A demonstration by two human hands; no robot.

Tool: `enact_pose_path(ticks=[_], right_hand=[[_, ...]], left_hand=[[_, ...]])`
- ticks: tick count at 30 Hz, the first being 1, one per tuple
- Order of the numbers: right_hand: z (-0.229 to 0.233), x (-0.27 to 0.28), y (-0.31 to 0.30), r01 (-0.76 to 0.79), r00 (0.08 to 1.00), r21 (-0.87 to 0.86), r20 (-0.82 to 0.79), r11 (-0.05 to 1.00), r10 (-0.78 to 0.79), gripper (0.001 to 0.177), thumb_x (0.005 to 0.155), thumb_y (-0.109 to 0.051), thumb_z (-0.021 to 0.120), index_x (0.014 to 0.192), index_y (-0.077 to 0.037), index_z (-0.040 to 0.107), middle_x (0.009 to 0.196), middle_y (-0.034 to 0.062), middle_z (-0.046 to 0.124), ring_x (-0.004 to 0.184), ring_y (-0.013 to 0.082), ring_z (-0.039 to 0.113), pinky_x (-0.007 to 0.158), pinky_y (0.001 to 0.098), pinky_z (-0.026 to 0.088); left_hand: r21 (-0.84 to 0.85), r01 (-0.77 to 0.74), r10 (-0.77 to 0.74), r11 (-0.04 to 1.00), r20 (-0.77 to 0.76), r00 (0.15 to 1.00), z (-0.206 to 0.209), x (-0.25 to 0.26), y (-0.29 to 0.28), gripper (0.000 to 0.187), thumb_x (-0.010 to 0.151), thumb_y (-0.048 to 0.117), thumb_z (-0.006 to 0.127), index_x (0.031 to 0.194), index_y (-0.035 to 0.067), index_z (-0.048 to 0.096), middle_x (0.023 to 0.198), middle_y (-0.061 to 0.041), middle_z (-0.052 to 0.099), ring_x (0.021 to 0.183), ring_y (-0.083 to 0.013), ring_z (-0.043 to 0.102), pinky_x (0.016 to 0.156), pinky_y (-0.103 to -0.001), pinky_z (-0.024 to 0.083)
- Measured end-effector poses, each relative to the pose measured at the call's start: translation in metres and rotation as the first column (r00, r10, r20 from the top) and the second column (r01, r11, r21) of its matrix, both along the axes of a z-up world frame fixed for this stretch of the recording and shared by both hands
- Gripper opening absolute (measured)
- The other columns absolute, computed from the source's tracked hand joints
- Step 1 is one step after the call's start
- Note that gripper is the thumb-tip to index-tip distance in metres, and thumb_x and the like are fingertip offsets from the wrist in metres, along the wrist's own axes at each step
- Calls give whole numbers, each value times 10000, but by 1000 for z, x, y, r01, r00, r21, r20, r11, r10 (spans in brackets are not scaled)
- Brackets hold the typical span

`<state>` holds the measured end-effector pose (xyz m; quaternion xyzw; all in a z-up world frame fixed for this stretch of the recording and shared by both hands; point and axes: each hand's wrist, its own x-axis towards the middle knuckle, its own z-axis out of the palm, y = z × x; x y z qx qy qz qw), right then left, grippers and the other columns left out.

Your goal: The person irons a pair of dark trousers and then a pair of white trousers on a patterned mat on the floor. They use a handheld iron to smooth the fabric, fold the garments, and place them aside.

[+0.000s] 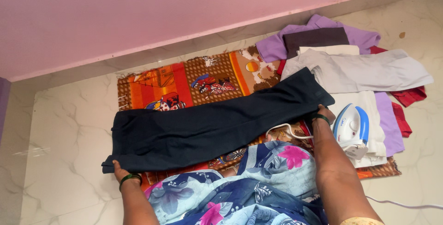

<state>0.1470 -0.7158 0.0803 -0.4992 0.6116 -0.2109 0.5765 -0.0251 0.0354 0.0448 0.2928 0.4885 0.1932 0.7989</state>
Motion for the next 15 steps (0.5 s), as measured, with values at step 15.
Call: enact_pose_path(ticks=[15], right_hand=[[90, 52, -49, 134, 764, -500, 602, 856, 232, 164, 778, 10, 660, 650, -46, 575, 619, 2, 587, 541, 106, 512, 501, 294, 430]], left_hand=[[146, -353, 304, 924, 280, 911, 103, 1, 61, 563, 985, 434, 581, 1342, 4, 651, 1362, -169, 709, 1223, -314, 695, 1028, -457, 577]])
